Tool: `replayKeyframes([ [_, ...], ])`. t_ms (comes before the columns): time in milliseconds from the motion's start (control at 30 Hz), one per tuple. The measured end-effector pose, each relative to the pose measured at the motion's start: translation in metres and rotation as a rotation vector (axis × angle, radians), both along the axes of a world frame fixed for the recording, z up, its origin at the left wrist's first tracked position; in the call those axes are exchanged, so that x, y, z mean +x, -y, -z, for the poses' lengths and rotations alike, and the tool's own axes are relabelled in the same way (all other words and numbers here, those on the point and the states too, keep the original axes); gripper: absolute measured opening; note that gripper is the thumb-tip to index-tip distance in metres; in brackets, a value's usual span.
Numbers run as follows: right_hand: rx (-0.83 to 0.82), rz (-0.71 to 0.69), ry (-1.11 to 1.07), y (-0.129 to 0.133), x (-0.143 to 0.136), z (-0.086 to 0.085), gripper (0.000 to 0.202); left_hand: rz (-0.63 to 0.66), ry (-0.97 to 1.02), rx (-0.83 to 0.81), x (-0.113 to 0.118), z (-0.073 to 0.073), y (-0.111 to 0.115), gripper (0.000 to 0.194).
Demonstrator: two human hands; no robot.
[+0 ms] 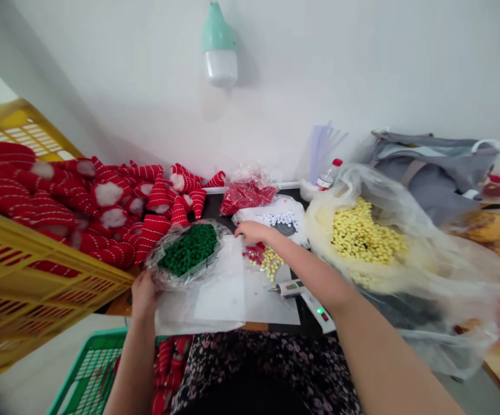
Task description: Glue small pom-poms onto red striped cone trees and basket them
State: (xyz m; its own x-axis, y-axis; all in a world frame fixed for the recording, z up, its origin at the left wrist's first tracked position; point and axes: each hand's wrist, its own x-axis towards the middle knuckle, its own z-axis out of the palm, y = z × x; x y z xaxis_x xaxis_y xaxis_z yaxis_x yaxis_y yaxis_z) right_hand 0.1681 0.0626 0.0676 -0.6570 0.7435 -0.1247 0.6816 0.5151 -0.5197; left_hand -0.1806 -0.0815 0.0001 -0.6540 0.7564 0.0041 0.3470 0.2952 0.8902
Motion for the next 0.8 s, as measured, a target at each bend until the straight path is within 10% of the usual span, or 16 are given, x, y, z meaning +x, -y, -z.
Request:
replayKeyframes([
  [167, -0.106, 0.053, 0.052, -0.012, -0.039, -0.004, 0.02, -0.072, -0.447, 0.07, 0.027, -0.031, 0.041, 0.07],
  [433, -0.22, 0.227, 0.167, 0.01, -0.052, -0.037, 0.021, 0.441, -1.069, 0.165, 0.143, -0.038, 0.021, 0.035],
  [633, -0.023, 0.444, 0.009, 0.063, -0.043, -0.05, 0.045, 0.341, -1.103, 0.194, 0.137, -0.032, -0.011, 0.013],
  [800, -0.627, 0.601, -0.542, 0.077, -0.081, -0.016, 0.054, 0.3, -1.058, 0.246, 0.139, -0.033, -0.01, 0.014],
])
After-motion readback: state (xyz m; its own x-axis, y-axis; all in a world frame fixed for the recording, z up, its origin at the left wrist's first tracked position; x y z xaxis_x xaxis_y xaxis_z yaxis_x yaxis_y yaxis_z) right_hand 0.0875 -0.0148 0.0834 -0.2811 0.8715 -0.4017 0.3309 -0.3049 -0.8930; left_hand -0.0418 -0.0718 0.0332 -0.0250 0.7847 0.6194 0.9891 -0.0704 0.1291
